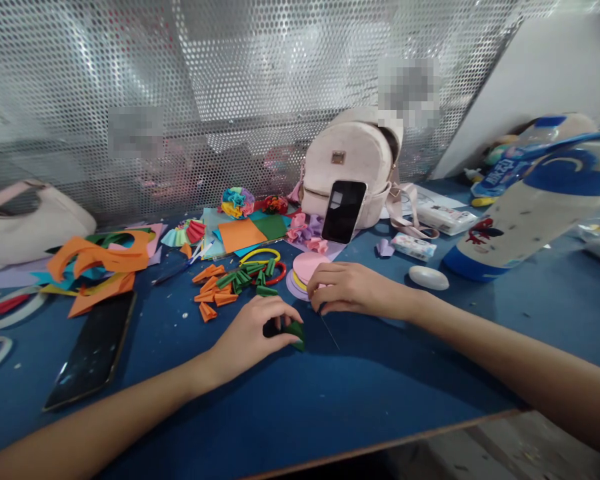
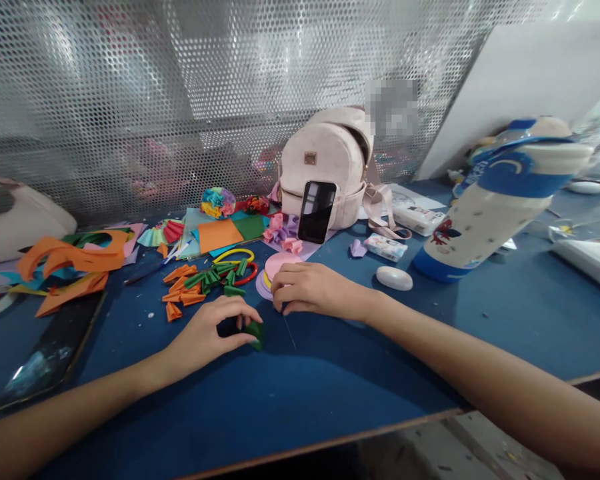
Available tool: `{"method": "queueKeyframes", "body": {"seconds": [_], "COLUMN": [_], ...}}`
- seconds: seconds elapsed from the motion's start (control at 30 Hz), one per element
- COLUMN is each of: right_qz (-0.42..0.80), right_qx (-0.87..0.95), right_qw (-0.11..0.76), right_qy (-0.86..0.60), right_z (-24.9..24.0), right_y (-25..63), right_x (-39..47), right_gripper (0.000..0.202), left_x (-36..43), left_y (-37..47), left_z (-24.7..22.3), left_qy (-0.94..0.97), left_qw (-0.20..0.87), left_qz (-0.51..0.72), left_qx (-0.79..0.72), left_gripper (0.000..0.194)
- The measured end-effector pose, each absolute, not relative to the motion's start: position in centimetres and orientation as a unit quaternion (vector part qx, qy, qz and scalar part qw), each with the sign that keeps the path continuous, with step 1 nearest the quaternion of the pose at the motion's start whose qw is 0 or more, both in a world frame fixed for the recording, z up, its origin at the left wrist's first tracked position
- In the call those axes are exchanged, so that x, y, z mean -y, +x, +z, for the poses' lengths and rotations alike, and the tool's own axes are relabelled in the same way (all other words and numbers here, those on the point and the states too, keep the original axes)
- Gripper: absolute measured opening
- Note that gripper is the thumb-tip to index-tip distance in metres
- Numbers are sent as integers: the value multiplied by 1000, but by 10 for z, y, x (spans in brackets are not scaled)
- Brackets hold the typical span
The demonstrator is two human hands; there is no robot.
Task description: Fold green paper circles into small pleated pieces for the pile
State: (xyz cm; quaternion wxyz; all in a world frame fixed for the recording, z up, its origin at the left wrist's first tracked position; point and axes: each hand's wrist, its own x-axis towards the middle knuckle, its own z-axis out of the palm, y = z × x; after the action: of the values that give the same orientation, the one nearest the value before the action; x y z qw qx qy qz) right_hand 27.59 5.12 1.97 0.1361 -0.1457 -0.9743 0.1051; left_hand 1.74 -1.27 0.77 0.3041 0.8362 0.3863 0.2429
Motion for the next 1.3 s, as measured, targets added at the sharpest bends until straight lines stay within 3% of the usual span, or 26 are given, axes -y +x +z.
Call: {"method": "queueKeyframes", "body": {"seconds": [0.53, 0.87, 1.3], "right_qz": [160, -78, -60], "right_qx": [965, 981, 983], "right_qw": [175, 145, 143], "right_qy": [-109, -103, -101], "right_z": [13, 24, 6], "right_y": [273, 274, 259], "right_x": [-52, -44, -31], "right_gripper": [30, 33, 33], "left_x": [12, 10, 8], "left_y": [16, 17, 18], "left_z": [9, 8, 7], "left_qy": [803, 783, 776], "left_qw": [364, 389, 361], "left_qz": [260, 274, 312], "left_qx": [-394, -400, -412], "left_gripper": [9, 6, 5]}}
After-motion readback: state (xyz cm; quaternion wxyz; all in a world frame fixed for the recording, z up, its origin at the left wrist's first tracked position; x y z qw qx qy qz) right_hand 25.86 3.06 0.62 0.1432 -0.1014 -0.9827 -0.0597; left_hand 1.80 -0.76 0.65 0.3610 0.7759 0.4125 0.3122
